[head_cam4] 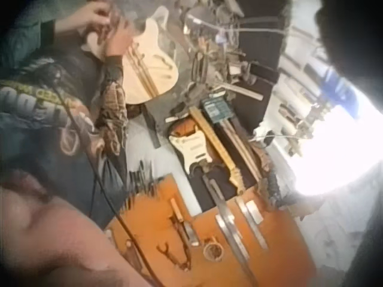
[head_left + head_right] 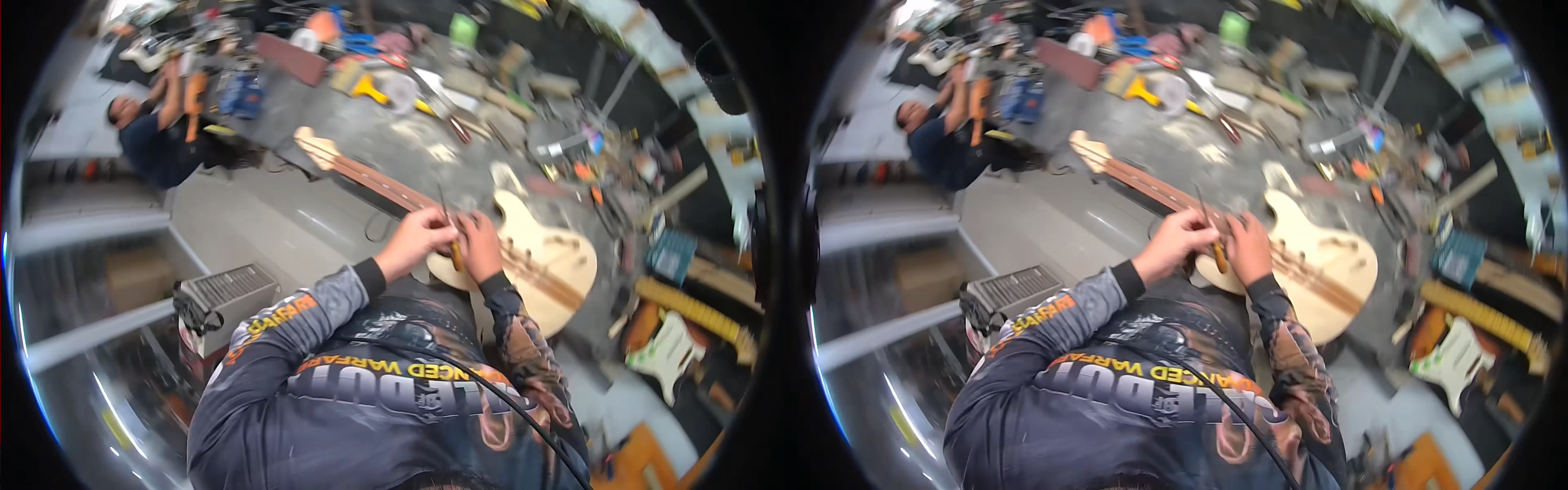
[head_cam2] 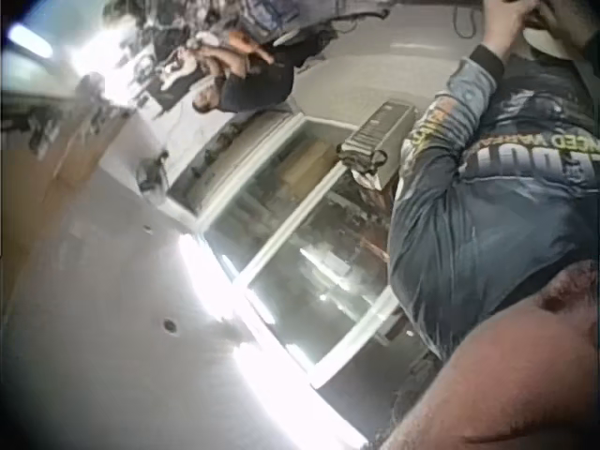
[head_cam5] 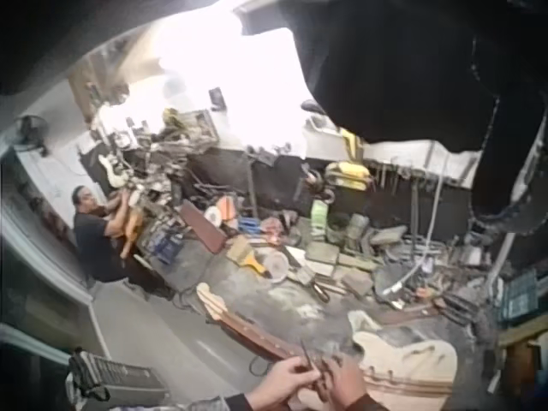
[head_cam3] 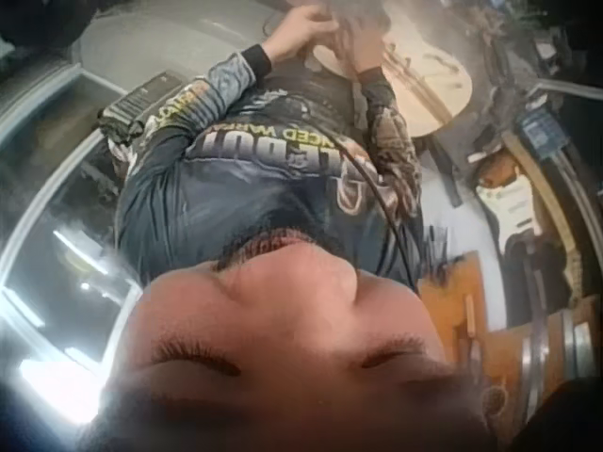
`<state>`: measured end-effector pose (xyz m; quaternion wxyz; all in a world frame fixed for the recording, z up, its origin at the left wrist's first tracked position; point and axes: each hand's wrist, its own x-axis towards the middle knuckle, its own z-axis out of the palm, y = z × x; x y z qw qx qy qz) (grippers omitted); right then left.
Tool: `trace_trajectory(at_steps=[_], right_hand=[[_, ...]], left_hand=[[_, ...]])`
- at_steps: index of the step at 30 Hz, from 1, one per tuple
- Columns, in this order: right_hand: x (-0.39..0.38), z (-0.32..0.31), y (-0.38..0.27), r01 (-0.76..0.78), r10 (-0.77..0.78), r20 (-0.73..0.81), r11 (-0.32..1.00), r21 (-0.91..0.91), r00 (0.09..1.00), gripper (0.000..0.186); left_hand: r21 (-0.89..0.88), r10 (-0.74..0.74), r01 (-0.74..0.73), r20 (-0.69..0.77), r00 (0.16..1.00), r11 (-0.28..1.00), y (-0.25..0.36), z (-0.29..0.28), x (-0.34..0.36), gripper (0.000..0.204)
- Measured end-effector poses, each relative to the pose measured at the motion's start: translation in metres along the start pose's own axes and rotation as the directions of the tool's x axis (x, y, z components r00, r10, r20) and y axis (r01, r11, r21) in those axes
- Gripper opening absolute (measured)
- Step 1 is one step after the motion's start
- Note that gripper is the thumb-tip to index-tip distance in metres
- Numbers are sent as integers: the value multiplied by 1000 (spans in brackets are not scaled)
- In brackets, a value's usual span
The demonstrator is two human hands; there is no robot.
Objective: The person uses a file to smooth the edges of the frets on a guitar neck, then turns the guitar body over to continue filing around the pickup cavities.
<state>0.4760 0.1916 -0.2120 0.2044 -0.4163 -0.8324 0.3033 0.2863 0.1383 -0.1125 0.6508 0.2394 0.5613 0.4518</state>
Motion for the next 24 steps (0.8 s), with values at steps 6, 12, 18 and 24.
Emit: trace_trajectory(at_steps=[6, 12, 18, 24], right_hand=[[-29, -13, 7, -144, 157, -98, 981, 130, 983, 44], [-64, -22, -24, -469, 523, 99, 644, 604, 846, 35], [-86, -21, -31, -605, 662, 318, 258, 753, 679, 40], [-88, -19, -20, -576, 705, 335, 128, 808, 626, 38]], left_hand=[[35, -184, 181, 151, 971, 983, -42, 8, 50, 14], [189, -100, 59, 216, 971, 980, -67, 24, 71, 18], [322, -347, 264, 234, 908, 909, -43, 4, 76, 20], [608, 274, -281, 106, 956, 743, -26, -57, 118, 11]])
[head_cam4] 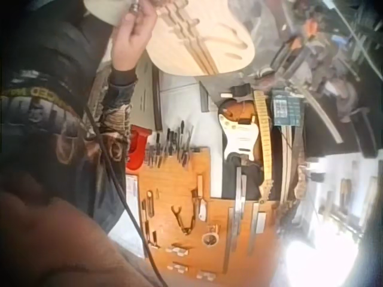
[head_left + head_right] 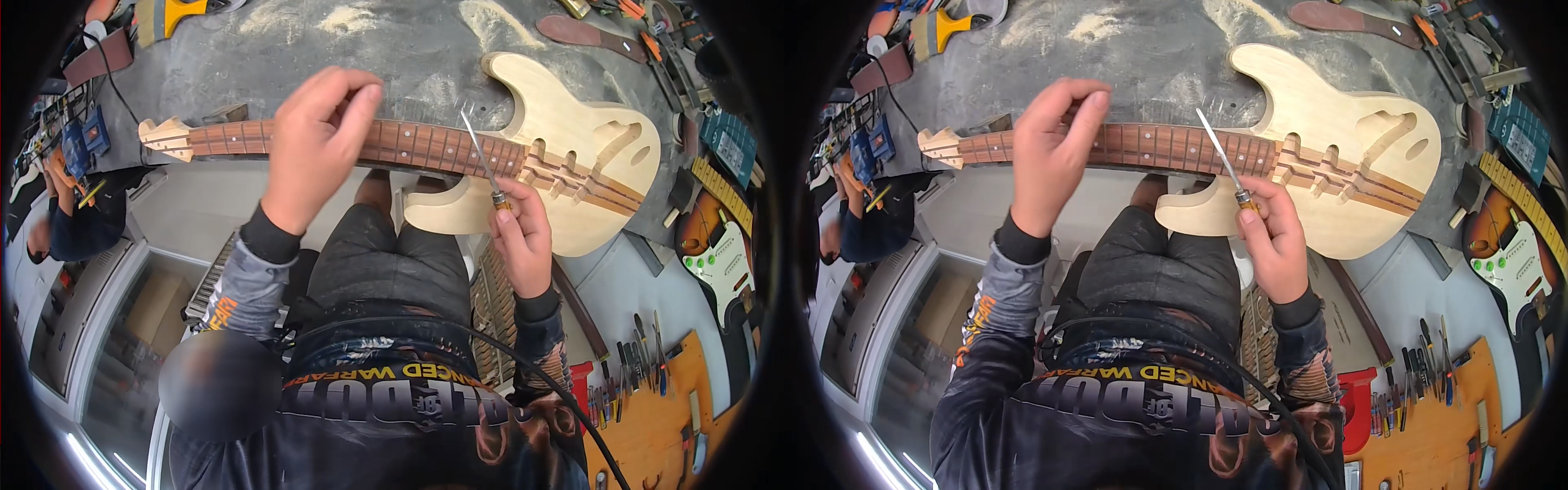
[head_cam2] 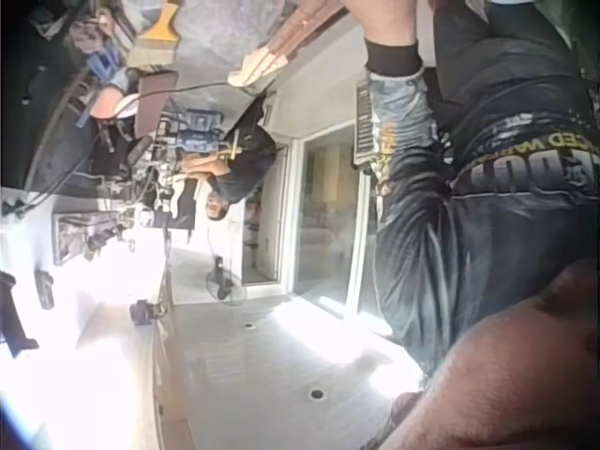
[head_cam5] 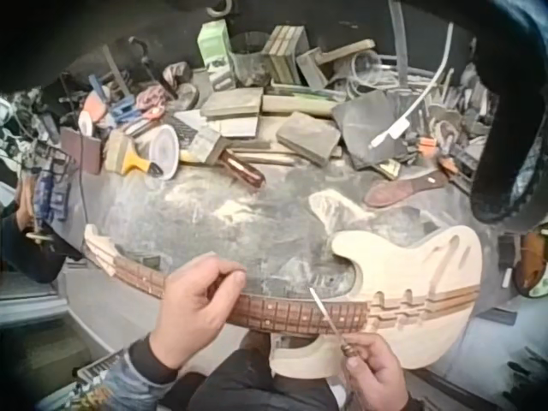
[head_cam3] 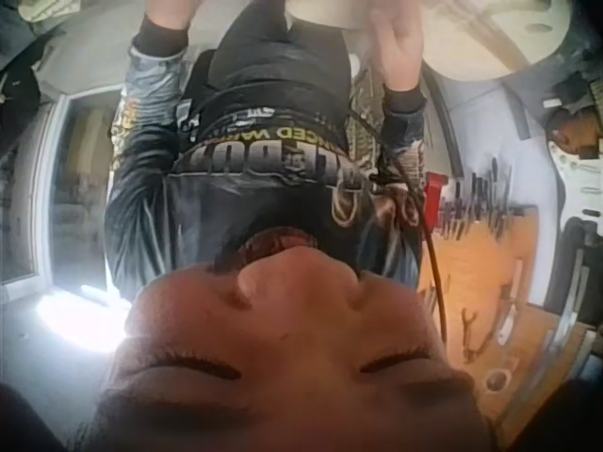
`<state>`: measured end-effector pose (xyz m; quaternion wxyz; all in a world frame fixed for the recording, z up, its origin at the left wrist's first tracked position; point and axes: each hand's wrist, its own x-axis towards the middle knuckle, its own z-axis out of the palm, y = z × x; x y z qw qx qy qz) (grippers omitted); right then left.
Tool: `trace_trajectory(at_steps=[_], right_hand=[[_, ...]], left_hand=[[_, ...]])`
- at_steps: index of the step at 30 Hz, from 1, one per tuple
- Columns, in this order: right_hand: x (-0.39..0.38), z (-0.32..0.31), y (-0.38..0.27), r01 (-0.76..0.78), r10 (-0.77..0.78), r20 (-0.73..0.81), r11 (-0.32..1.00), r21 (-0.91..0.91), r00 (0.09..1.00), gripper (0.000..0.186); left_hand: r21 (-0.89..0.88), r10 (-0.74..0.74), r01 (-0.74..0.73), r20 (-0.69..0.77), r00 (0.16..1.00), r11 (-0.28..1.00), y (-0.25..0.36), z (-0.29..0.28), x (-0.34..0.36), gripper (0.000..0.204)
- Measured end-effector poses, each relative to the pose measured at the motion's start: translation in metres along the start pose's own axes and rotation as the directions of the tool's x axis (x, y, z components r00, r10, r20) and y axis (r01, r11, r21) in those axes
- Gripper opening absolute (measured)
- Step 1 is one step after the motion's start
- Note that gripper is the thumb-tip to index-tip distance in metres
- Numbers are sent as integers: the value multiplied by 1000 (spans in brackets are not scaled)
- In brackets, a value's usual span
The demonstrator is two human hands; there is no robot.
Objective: The person uses a file to smooth the edges of the frets on a guitar neck, then turns the guitar body over to continue filing around the pickup cavities.
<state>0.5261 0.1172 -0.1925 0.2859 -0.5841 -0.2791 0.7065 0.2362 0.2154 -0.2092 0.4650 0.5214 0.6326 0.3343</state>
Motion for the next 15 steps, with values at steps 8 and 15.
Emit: trace_trajectory(at_steps=[8, 15], right_hand=[[0, -4, 2, -69, 68, 34, 997, 22, 997, 46], [1, -6, 4, -42, 41, 69, 999, 23, 997, 48]], left_hand=[[378, 453, -501, 213, 866, 779, -22, 7, 13, 12], [323, 452, -548, 327, 830, 771, -26, 10, 10, 18]])
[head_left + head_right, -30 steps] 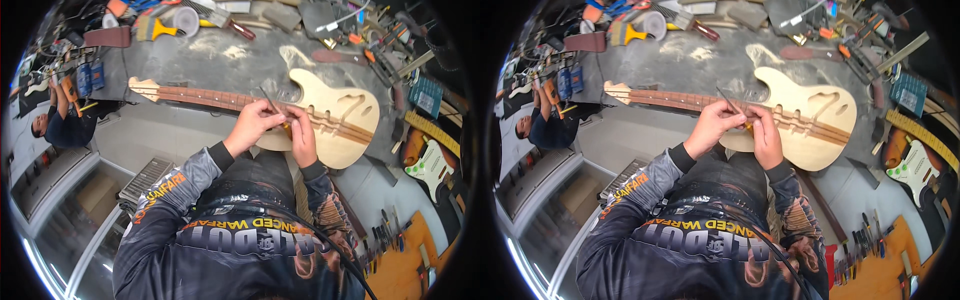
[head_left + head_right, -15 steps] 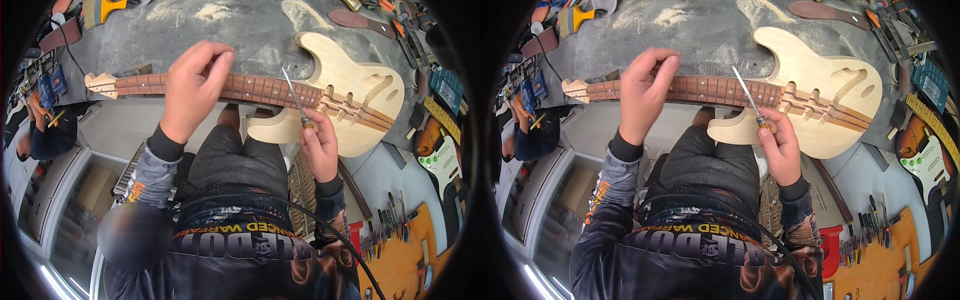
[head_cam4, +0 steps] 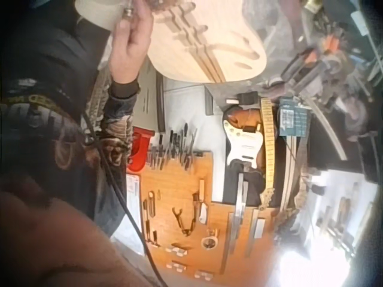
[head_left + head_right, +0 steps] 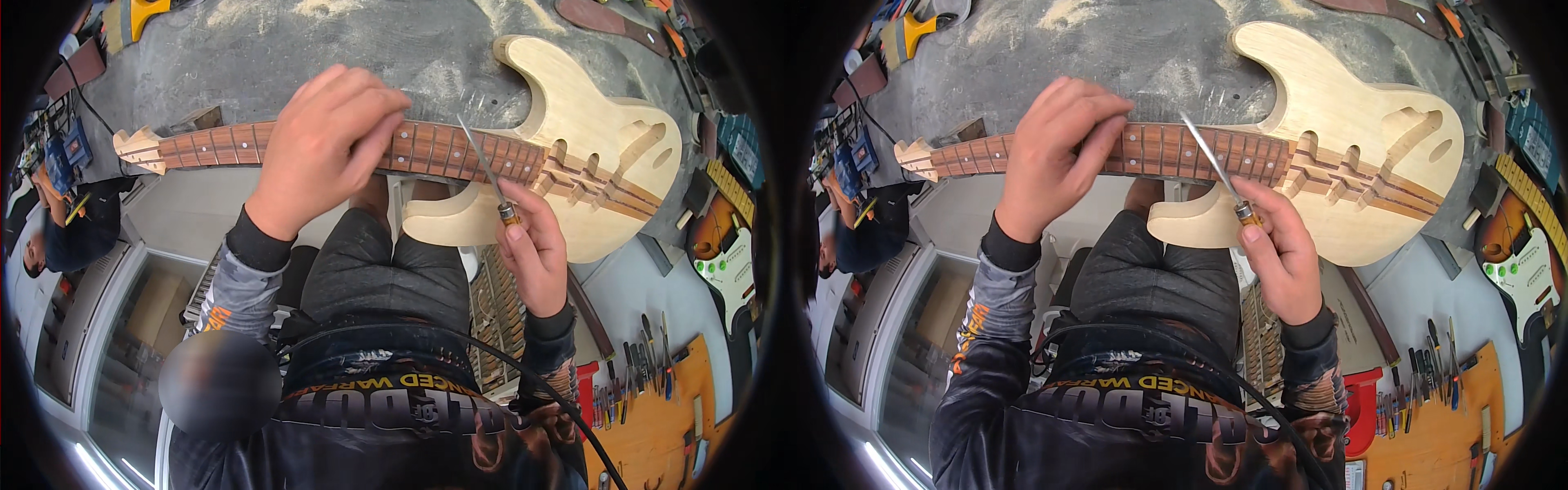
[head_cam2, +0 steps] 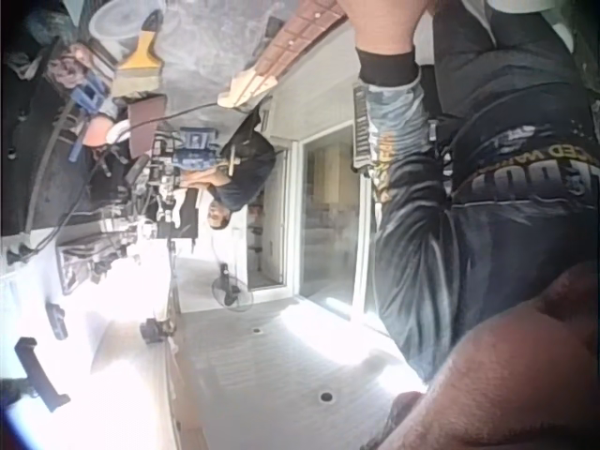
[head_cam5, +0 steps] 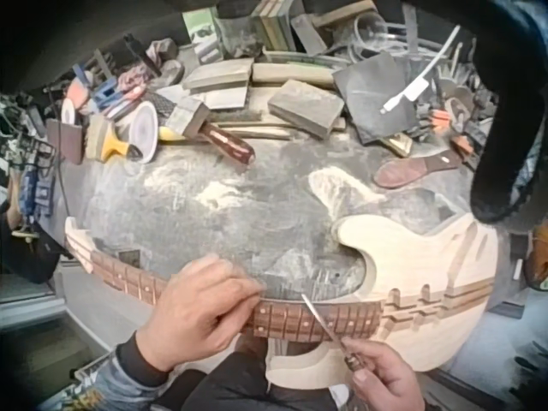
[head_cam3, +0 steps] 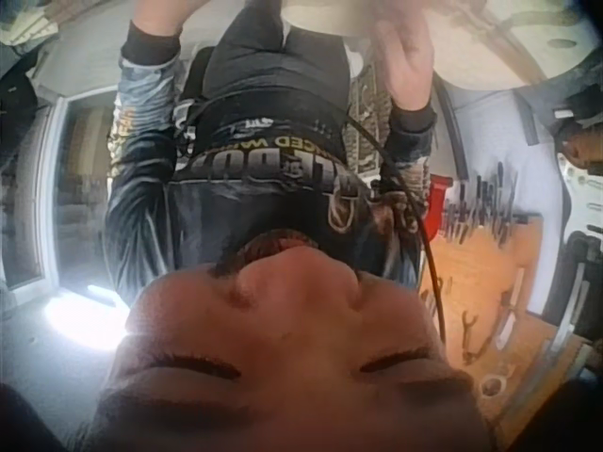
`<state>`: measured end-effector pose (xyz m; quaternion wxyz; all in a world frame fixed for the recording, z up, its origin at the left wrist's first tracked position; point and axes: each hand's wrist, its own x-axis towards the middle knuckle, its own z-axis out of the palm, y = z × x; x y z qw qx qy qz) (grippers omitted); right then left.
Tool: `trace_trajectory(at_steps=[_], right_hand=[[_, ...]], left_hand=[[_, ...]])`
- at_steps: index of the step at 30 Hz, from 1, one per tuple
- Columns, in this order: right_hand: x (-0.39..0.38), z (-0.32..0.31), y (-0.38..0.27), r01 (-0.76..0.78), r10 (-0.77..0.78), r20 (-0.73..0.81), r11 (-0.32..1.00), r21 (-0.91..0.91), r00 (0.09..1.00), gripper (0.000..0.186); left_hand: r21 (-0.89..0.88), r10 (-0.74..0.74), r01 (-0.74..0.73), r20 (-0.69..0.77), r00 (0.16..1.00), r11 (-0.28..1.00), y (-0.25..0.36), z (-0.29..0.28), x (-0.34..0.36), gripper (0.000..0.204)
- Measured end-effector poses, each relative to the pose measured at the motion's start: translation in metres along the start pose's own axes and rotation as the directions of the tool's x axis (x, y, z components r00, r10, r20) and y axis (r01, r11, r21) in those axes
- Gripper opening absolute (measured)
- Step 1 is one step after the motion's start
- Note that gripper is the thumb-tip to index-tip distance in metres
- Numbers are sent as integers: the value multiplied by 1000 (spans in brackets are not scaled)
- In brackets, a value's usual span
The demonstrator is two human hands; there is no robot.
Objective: The person uses a file to smooth the edges of the frets on a guitar neck, then turns the guitar body over to continue filing around the pickup cavities.
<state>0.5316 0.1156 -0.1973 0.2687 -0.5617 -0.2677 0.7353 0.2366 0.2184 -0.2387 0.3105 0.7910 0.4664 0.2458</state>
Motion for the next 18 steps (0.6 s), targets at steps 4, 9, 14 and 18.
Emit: trace_trajectory(at_steps=[4, 9, 14, 18], right_hand=[[3, 8, -5, -18, 18, 7, 999, -39, 1000, 47], [4, 4, -2, -48, 50, 24, 994, -101, 998, 45], [4, 3, 3, -15, 13, -14, 979, -202, 1000, 44], [20, 14, -3, 301, -307, 94, 751, -588, 947, 46]], left_hand=[[70, 8, -13, 66, 998, 997, 4, 4, -2, 20], [36, 30, -28, -64, 997, 999, -4, 8, -5, 25], [18, 18, -16, -94, 995, 1000, -6, 7, -7, 26], [11, 9, -7, -117, 993, 1000, -6, 7, -6, 26]])
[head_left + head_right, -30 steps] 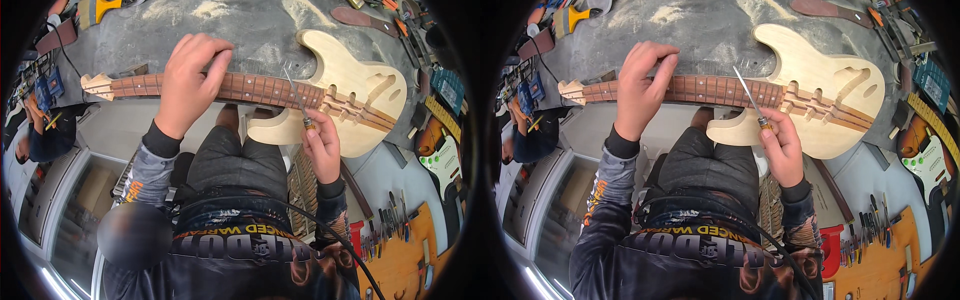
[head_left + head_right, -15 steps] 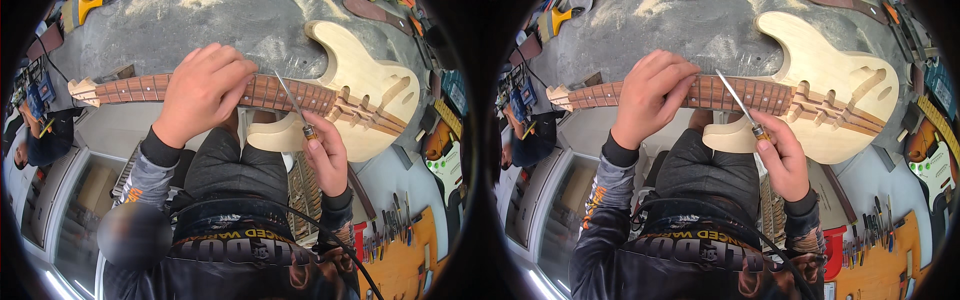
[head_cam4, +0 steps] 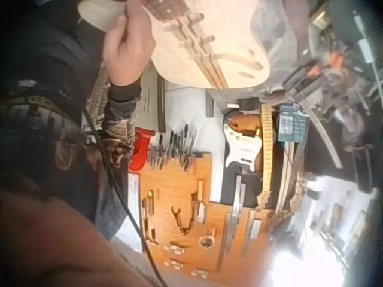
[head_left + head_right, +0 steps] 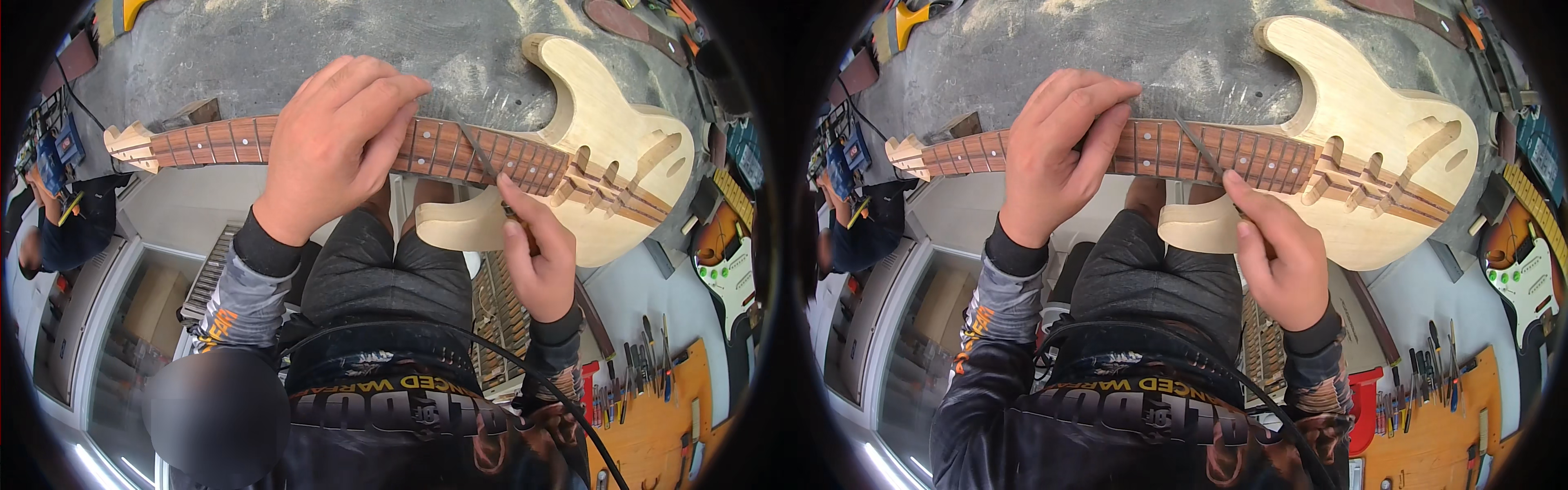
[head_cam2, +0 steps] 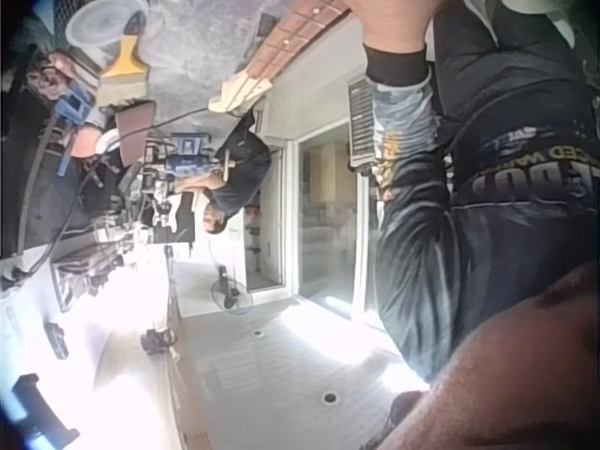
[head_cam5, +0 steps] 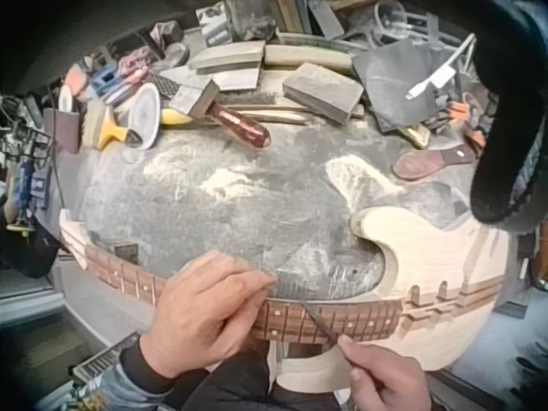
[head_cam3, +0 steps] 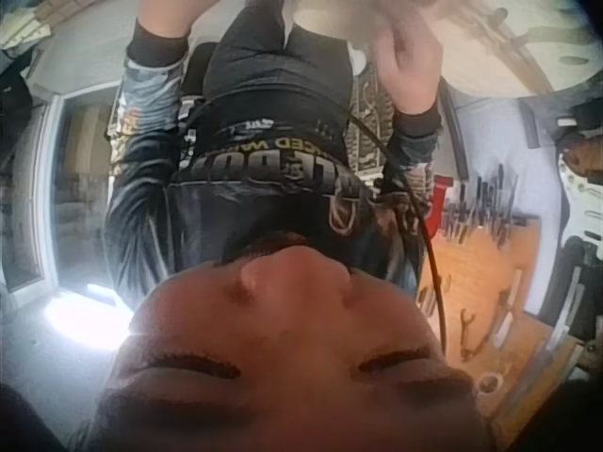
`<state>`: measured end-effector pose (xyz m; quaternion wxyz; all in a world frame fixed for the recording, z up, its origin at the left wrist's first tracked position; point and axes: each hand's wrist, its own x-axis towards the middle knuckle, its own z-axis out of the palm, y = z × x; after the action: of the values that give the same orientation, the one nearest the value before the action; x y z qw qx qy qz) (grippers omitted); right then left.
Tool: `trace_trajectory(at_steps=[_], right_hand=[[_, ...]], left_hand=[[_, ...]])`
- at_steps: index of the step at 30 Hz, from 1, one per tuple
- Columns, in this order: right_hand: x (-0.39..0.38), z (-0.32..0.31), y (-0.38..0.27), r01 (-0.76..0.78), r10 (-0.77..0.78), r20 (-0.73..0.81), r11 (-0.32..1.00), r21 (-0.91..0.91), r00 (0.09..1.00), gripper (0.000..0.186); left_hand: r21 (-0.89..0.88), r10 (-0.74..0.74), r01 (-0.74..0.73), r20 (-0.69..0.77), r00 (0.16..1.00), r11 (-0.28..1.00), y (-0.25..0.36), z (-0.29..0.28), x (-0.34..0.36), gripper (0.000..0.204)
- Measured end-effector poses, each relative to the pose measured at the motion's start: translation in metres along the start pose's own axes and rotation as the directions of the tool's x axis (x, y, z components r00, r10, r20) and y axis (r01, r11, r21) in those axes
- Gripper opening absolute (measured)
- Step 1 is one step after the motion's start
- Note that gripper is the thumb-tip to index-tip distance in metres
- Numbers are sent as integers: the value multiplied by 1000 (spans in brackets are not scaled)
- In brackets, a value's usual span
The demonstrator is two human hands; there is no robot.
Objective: The person uses a file to smooth the edges of the frets on a guitar neck, then turns the guitar body over to continue filing around the pickup cavities.
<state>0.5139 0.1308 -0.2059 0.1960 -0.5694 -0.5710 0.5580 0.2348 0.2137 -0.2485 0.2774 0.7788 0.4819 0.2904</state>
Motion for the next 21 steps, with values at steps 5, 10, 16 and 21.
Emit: trace_trajectory(at_steps=[5, 10, 16, 21], right_hand=[[18, 4, -27, -13, 56, 91, 911, -413, 994, 48], [9, 12, -6, 123, -135, -74, 981, -151, 988, 45], [-24, 8, 1, -304, 323, -7, 898, 319, 946, 41], [-6, 9, 5, -27, 27, -75, 1000, 6, 997, 50]], left_hand=[[-20, -1, 1, -17, 1000, 1000, -3, 2, -1, 27], [-39, -29, 28, -27, 999, 999, -1, -1, 0, 27], [-32, -32, 32, -12, 999, 999, -2, -1, 0, 28], [-43, -23, 21, -33, 999, 999, -2, 0, 0, 29]])
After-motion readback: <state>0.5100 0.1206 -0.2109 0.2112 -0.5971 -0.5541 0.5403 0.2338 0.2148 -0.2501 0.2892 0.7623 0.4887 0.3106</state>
